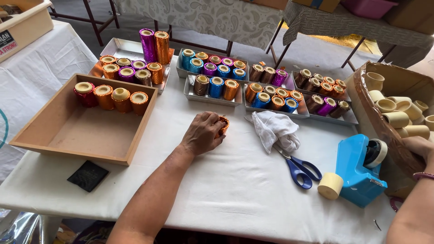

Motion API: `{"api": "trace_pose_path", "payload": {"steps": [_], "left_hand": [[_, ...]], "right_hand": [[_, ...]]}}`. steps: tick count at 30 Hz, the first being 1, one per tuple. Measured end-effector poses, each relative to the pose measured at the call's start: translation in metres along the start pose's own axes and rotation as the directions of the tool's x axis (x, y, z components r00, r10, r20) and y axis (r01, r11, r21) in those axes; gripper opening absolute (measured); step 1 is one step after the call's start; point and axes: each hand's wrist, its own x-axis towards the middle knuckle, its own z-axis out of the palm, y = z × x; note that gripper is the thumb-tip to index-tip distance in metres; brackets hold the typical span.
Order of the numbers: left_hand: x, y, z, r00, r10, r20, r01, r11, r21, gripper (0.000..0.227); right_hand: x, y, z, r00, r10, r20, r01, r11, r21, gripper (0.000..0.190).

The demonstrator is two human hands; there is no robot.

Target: The recorder is wrapping cardboard or plastic cylinders in shiny decorative foil to create jewelry or ornaments.

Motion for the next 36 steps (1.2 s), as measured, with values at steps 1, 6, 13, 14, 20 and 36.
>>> {"api": "trace_pose_path", "payload": {"steps": [1, 6, 13, 14, 20, 36], "left_hand": [[0.0, -0.001, 0.0, 1.0, 0.001, 0.002, -0.001, 1.0, 0.001, 0.038], [-0.001, 0.0, 0.001, 1.0, 0.006, -0.015, -0.006, 1.0, 0.005, 0.038], [-0.002, -0.001, 0.004, 1.0, -0.006, -0.015, 0.006, 1.0, -0.004, 0.041], [-0.002, -0.001, 0.004, 1.0, -0.008, -0.022, 0.007, 1.0, -0.013, 0.04], [-0.002, -0.004, 0.003, 0.994, 0.002, -0.113, -0.007, 0.999, -0.047, 0.044], [-0.005, -0.012, -0.014, 0.979, 0.007, -0.204, -0.048, 0.98, -0.194, 0.032]], "right_hand": [[0.001, 0.001, 0.003, 1.0, 0.001, 0.002, -0.001, 1.0, 0.002, 0.037], [-0.01, 0.02, 0.001, 0.998, 0.023, -0.061, -0.025, 0.999, -0.042, 0.04], [-0.122, -0.006, 0.02, 0.879, -0.221, -0.422, 0.08, 0.942, -0.327, 0.048], [-0.143, -0.013, 0.024, 0.832, -0.27, -0.485, 0.152, 0.951, -0.269, 0.046], [-0.184, -0.014, 0.04, 0.601, -0.434, -0.671, 0.697, 0.696, 0.173, 0.037], [-0.426, -0.288, 0.408, 0.091, -0.993, -0.071, 0.985, 0.079, 0.155, 0.02]]}}
